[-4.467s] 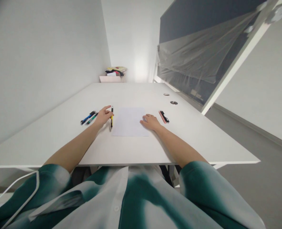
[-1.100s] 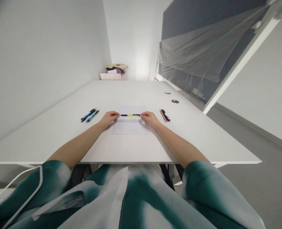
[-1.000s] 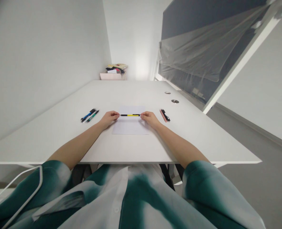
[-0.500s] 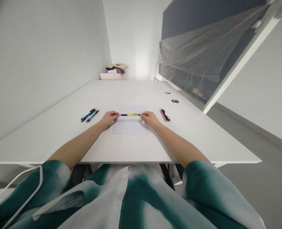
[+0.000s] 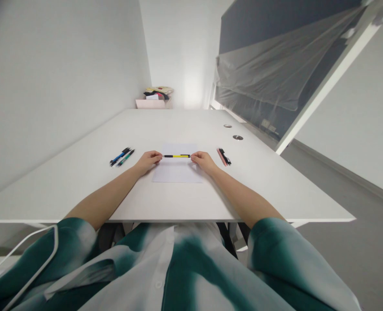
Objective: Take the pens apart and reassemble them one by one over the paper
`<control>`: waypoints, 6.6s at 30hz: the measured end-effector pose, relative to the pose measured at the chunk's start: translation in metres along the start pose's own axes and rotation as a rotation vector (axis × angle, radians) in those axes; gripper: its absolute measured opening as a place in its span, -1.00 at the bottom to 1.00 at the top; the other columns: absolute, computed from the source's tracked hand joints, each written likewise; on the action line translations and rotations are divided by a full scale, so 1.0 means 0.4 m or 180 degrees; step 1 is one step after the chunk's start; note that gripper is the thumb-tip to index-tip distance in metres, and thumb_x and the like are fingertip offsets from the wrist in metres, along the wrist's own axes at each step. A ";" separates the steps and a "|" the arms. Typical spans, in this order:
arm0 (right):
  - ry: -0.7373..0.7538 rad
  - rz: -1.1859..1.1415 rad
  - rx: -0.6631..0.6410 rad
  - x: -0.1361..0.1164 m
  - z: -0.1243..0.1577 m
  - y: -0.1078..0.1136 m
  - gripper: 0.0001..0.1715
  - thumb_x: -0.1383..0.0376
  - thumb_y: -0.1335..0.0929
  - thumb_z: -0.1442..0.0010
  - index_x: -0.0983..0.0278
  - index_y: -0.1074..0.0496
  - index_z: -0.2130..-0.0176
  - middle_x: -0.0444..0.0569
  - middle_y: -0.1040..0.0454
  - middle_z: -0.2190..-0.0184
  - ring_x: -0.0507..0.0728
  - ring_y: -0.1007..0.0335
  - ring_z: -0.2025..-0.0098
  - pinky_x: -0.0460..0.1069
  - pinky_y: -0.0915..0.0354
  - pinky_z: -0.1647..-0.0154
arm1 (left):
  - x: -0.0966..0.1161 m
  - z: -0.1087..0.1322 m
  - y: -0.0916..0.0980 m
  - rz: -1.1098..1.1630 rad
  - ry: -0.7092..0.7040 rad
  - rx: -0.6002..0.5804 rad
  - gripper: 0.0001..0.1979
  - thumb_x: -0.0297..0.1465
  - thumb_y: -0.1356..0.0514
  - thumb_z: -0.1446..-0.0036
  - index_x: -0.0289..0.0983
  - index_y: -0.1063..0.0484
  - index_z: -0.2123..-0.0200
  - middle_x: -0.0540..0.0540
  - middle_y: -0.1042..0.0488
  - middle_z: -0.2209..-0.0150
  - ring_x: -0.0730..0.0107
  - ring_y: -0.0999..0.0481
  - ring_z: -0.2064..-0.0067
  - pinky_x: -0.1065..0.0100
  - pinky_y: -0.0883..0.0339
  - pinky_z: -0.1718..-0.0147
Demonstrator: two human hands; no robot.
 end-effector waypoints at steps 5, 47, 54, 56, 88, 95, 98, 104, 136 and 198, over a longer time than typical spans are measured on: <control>0.0022 0.0013 0.0009 -0.002 0.002 0.000 -0.69 0.13 -0.51 0.13 0.29 -0.48 0.44 -0.06 -0.48 0.51 0.06 -0.32 0.42 0.00 -0.30 0.27 | -0.001 -0.001 0.001 -0.0001 0.0009 0.0013 -0.80 -0.31 -0.35 0.16 -0.30 -0.48 0.45 0.01 -0.37 0.56 0.47 -0.28 0.48 0.36 -0.12 0.44; 0.0102 0.0159 -0.0002 0.011 -0.006 0.000 -0.66 0.06 -0.47 0.03 0.29 -0.46 0.47 -0.05 -0.47 0.53 0.06 -0.31 0.44 -0.02 -0.27 0.31 | -0.005 -0.006 0.001 -0.0245 -0.0041 -0.0026 -0.79 -0.26 -0.26 0.05 -0.31 -0.44 0.49 -0.01 -0.38 0.55 0.48 -0.27 0.50 0.37 -0.09 0.45; 0.0105 0.0164 -0.0019 0.010 -0.005 0.001 -0.66 0.07 -0.47 0.00 0.30 -0.46 0.47 -0.05 -0.48 0.53 0.05 -0.32 0.43 -0.04 -0.27 0.32 | -0.006 -0.006 0.001 -0.0272 -0.0062 -0.0015 -0.74 -0.21 -0.26 0.05 -0.31 -0.44 0.50 -0.01 -0.38 0.55 0.47 -0.27 0.49 0.36 -0.08 0.45; 0.0080 0.0178 -0.0007 0.009 -0.004 0.002 -0.67 0.07 -0.47 0.00 0.30 -0.47 0.47 -0.04 -0.49 0.52 0.05 -0.32 0.43 -0.04 -0.27 0.32 | -0.005 -0.005 0.000 -0.0258 -0.0071 -0.0026 -0.74 -0.20 -0.26 0.06 -0.31 -0.44 0.51 -0.01 -0.38 0.56 0.47 -0.26 0.49 0.36 -0.08 0.45; 0.0095 0.0319 -0.0067 -0.004 0.005 -0.003 -0.50 -0.10 -0.44 0.01 0.28 -0.43 0.51 -0.04 -0.44 0.56 0.07 -0.31 0.44 -0.03 -0.28 0.34 | 0.000 -0.001 -0.008 -0.0140 0.0045 -0.0046 -0.67 -0.14 -0.29 0.04 -0.29 -0.41 0.56 -0.03 -0.37 0.57 0.47 -0.25 0.50 0.36 -0.12 0.46; 0.0089 0.0349 -0.0047 -0.004 0.004 -0.005 -0.48 -0.13 -0.42 0.02 0.28 -0.42 0.51 -0.05 -0.43 0.58 0.08 -0.31 0.45 -0.02 -0.27 0.35 | -0.003 -0.001 -0.007 -0.0133 0.0065 -0.0015 -0.66 -0.13 -0.30 0.03 -0.30 -0.42 0.56 -0.05 -0.39 0.56 0.46 -0.27 0.49 0.36 -0.13 0.47; 0.0125 0.0369 -0.0066 -0.005 0.004 -0.005 -0.46 -0.15 -0.42 0.03 0.28 -0.42 0.51 -0.05 -0.43 0.59 0.08 -0.30 0.46 -0.02 -0.27 0.35 | -0.003 -0.001 -0.007 -0.0090 0.0055 -0.0022 -0.67 -0.14 -0.31 0.02 -0.30 -0.42 0.56 -0.04 -0.38 0.57 0.47 -0.27 0.50 0.37 -0.14 0.47; 0.0131 0.0298 -0.0070 -0.001 0.000 -0.006 -0.45 -0.16 -0.43 0.06 0.29 -0.42 0.53 -0.06 -0.42 0.60 0.07 -0.29 0.48 -0.01 -0.27 0.36 | -0.005 -0.002 -0.008 -0.0098 0.0060 -0.0033 -0.65 -0.13 -0.30 0.02 -0.30 -0.41 0.56 -0.04 -0.38 0.56 0.47 -0.27 0.49 0.37 -0.13 0.46; 0.0097 0.0265 -0.0034 0.004 -0.001 -0.007 -0.46 -0.14 -0.42 0.02 0.28 -0.42 0.52 -0.04 -0.43 0.58 0.06 -0.29 0.47 -0.03 -0.26 0.37 | 0.004 0.003 -0.009 -0.0112 0.0080 -0.0029 -0.64 -0.11 -0.29 0.02 -0.29 -0.41 0.57 -0.05 -0.39 0.55 0.45 -0.29 0.47 0.35 -0.15 0.44; 0.0776 0.3560 -0.0660 -0.074 0.057 -0.089 -0.38 0.13 -0.03 -0.45 0.29 -0.52 0.27 0.05 -0.58 0.37 0.13 -0.44 0.31 -0.05 -0.04 0.35 | 0.089 0.072 -0.088 -0.2592 -0.1782 -0.0522 -0.72 -0.28 0.13 -0.35 -0.23 -0.30 0.28 -0.15 -0.41 0.29 0.24 -0.38 0.21 0.18 -0.30 0.13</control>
Point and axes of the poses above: each hand's wrist, its own z-axis away from the middle knuckle, its own y-axis out of the back of the hand, x = y × z, the point moved 4 cm from there along -z, towards the middle knuckle
